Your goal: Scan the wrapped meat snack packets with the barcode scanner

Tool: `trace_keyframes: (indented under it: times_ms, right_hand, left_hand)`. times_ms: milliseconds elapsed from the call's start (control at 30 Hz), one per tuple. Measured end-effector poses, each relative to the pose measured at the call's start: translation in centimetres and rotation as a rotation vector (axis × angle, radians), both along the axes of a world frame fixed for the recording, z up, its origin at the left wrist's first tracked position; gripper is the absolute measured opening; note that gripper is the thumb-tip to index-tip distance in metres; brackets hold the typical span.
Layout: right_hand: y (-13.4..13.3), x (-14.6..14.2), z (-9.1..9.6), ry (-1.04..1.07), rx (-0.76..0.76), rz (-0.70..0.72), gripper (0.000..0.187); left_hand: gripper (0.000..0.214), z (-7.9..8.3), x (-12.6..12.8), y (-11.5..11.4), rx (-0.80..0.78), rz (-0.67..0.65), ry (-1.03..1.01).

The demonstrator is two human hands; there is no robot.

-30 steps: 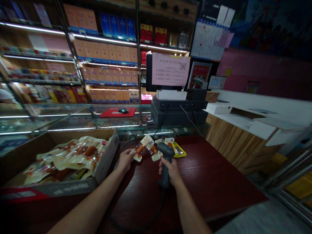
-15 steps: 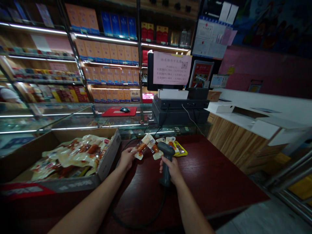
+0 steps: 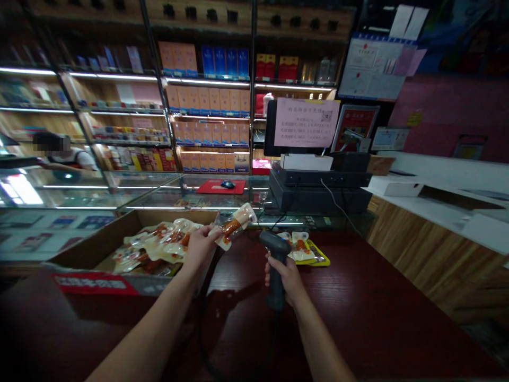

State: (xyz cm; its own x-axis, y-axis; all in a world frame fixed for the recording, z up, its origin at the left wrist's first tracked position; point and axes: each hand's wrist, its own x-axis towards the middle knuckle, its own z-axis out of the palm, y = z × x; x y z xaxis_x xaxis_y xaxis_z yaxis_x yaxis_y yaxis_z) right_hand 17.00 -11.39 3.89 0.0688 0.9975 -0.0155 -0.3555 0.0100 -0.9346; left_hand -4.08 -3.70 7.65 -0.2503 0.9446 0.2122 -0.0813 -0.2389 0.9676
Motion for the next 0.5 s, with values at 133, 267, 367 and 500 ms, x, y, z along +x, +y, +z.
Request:
trace_keyframes:
  times_ms: [133, 267, 367, 500]
  right_hand:
    - [0.3, -2.7, 1.4, 0.002, 0.037, 0.094, 0.031]
    - [0.4, -4.9, 2.0, 0.001, 0.058, 0.149, 0.031]
    - [0.5, -5.8, 1.9, 0.004, 0.067, 0.174, 0.031]
    - [0.6, -5.9, 1.6, 0.013, 0.071, 0.179, 0.03]
  left_hand:
    - [0.035, 0.6, -5.4, -0.7, -0.001, 0.115, -0.077]
    - [0.041, -0.2, -9.7, -0.3, 0.047, 0.302, -0.001]
    - [0.038, -0.4, -11.2, -0.4, 0.136, 0.515, 0.252]
    - [0.031, 0.3, -10.2, -1.7, 0.314, 0.706, 0.539]
